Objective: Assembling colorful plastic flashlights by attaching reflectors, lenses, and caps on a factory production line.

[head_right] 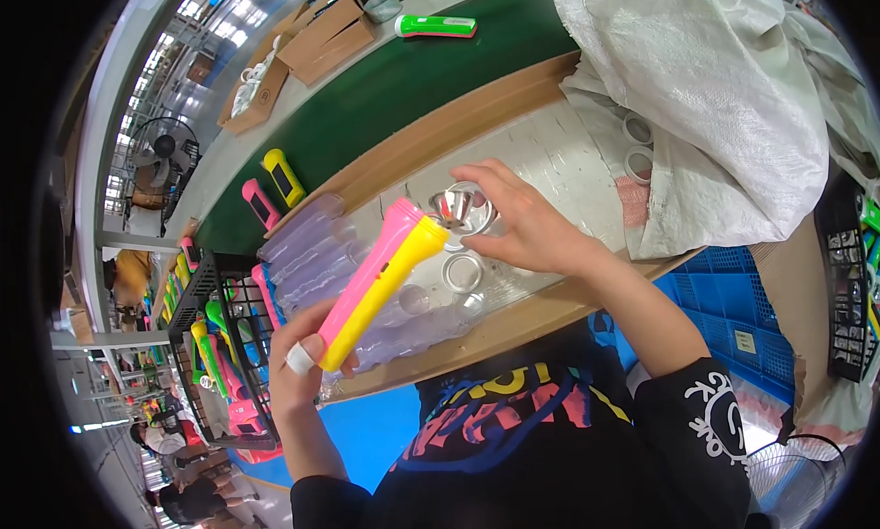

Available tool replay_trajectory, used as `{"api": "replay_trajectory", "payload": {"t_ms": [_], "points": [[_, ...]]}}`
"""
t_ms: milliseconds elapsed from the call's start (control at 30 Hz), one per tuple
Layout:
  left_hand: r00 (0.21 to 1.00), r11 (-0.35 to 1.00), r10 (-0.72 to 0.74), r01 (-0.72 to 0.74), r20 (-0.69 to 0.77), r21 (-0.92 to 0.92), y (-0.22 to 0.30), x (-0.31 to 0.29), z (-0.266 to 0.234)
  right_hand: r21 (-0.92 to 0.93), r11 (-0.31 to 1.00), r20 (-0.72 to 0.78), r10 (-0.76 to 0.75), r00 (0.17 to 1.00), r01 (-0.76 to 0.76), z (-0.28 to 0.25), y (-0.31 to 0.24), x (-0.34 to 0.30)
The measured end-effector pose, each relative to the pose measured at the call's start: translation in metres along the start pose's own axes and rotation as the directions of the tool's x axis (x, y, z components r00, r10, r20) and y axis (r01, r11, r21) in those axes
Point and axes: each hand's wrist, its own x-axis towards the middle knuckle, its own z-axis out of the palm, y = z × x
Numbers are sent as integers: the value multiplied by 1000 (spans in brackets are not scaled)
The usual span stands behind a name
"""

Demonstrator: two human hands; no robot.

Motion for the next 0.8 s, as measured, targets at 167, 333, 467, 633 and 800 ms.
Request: {"api": "replay_trajectory", "payload": {"t_ms": [167, 333, 467, 633, 800], "points": [[990, 982, -125, 133, 66, -135, 15, -4, -9, -68, 982, 33, -174, 984, 176, 1, -4, -3], [975, 955, -219, 220, 24, -199, 26, 3, -5, -148, 928, 34, -341, 940, 342, -1, 1, -7], [978, 980, -188, 192, 89, -48, 35, 1, -8, -62, 965, 75, -249, 966, 254, -10, -6, -11], [949, 641, 221, -314, 224, 701, 56, 6, 5, -243, 903, 166, -322, 932, 355, -17, -35, -12], [934, 824, 80, -258, 348, 504, 45, 0, 4, 42, 932, 213, -360, 908, 359, -27, -40, -15]]}}
